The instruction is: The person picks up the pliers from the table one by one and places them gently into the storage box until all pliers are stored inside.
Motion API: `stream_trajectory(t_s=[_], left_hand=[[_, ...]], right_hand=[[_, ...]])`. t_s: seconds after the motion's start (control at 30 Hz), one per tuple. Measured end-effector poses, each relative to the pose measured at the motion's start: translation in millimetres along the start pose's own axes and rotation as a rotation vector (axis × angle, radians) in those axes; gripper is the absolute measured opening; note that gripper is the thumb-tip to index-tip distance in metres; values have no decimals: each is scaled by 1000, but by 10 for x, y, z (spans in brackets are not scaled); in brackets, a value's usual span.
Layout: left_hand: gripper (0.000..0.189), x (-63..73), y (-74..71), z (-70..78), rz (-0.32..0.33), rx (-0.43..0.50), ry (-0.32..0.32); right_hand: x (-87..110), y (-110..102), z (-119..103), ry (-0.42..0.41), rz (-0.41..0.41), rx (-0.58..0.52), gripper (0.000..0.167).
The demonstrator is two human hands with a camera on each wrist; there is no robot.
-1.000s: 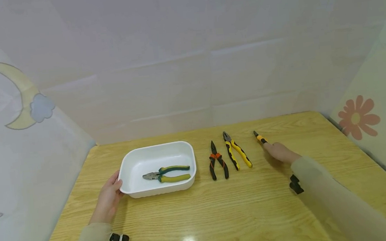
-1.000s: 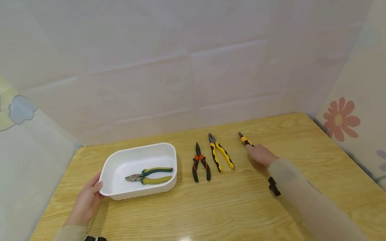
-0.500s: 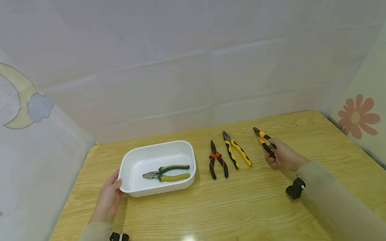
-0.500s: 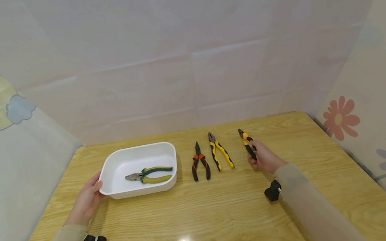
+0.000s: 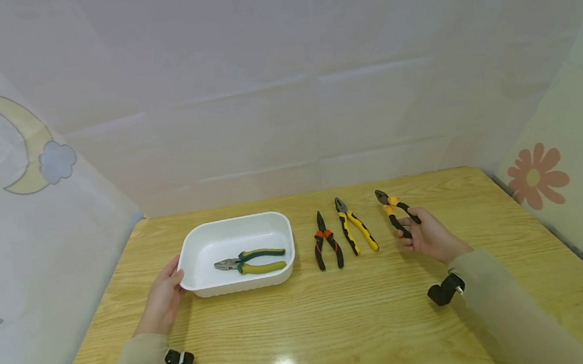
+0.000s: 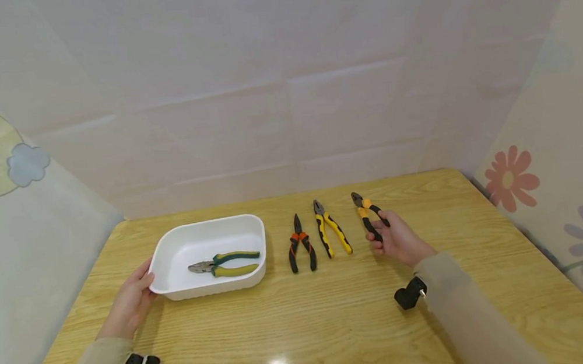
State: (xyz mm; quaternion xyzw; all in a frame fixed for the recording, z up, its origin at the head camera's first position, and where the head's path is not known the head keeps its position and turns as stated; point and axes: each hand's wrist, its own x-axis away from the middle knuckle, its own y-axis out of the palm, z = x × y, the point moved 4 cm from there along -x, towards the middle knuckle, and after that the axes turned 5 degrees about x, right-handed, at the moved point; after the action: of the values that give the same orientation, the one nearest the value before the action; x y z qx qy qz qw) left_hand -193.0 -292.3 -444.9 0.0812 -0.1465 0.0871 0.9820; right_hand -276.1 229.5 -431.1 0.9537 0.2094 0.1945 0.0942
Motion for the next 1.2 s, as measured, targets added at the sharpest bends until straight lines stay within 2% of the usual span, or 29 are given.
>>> stream_trajectory(t_s=[0.3, 0.63, 0.97, 1.2], left_hand=[[52, -10, -9, 0, 4, -8, -1], [53, 14, 0, 7, 3, -11, 2], [53, 25, 3, 9, 2, -12, -1], [53, 19, 6, 6, 4, -3, -1]], right_hand=[[32, 108, -11, -20, -42, -36, 38], [45, 215, -26, -42, -69, 0, 43], [71, 352, -22, -35, -101, -48, 44], [96, 440, -31, -57, -157, -36, 49]])
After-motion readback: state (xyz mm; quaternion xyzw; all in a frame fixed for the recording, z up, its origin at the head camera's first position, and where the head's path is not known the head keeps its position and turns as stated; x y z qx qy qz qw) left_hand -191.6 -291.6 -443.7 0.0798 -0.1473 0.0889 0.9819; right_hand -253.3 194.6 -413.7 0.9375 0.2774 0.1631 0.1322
